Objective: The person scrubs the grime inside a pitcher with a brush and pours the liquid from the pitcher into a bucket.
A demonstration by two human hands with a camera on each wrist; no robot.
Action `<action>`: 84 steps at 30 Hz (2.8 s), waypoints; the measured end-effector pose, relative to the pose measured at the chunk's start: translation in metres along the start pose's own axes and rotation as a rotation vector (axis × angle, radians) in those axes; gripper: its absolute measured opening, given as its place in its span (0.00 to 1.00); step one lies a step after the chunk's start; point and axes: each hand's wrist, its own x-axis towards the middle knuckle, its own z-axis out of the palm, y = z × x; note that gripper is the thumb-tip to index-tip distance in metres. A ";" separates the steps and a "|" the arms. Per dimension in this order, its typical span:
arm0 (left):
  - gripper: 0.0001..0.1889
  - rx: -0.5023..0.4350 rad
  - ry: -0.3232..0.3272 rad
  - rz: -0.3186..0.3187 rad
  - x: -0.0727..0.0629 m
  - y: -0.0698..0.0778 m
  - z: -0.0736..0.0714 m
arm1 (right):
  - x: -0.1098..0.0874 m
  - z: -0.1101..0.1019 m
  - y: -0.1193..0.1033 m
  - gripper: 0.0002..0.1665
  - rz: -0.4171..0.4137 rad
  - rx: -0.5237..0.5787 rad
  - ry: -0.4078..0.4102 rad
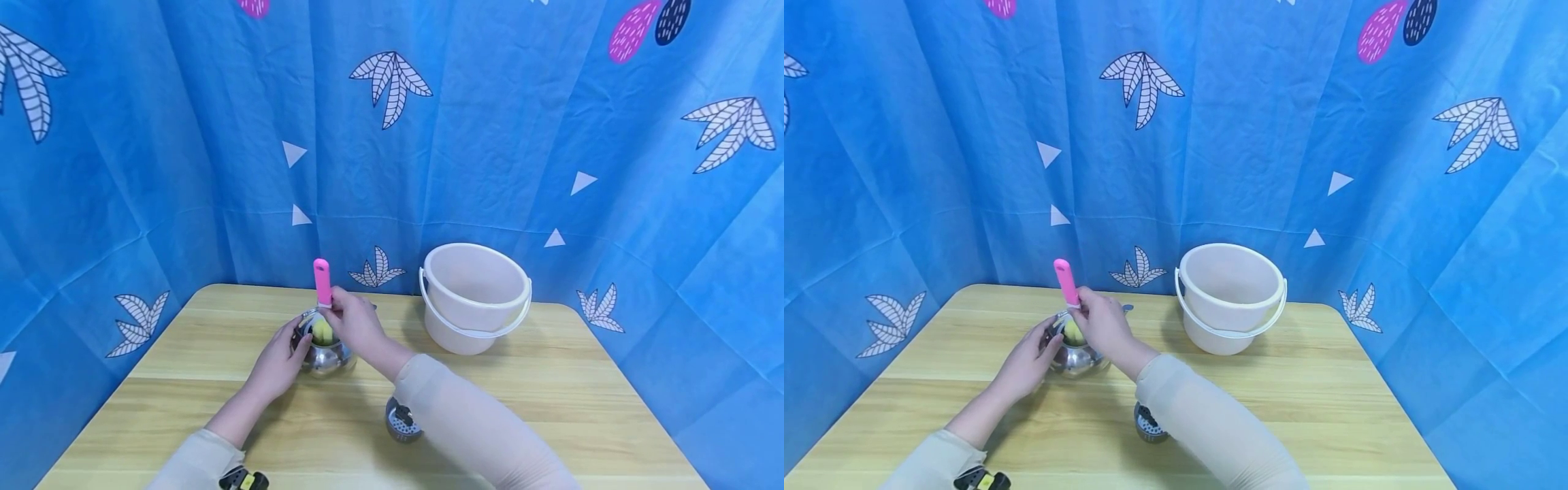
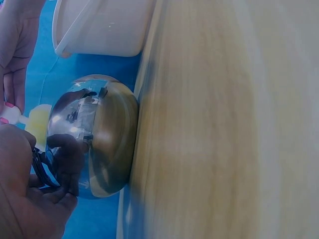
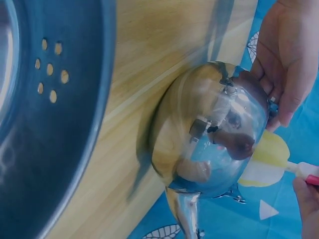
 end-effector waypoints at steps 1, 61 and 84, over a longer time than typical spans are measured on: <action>0.33 -0.001 0.000 0.002 0.000 0.000 0.000 | 0.000 0.000 0.000 0.07 -0.006 -0.008 -0.002; 0.32 0.004 -0.007 -0.019 0.001 0.002 -0.002 | 0.040 -0.029 -0.015 0.10 0.097 -0.066 -0.322; 0.32 0.005 -0.018 -0.035 -0.001 0.008 -0.005 | 0.044 -0.028 -0.005 0.11 0.155 0.032 -0.309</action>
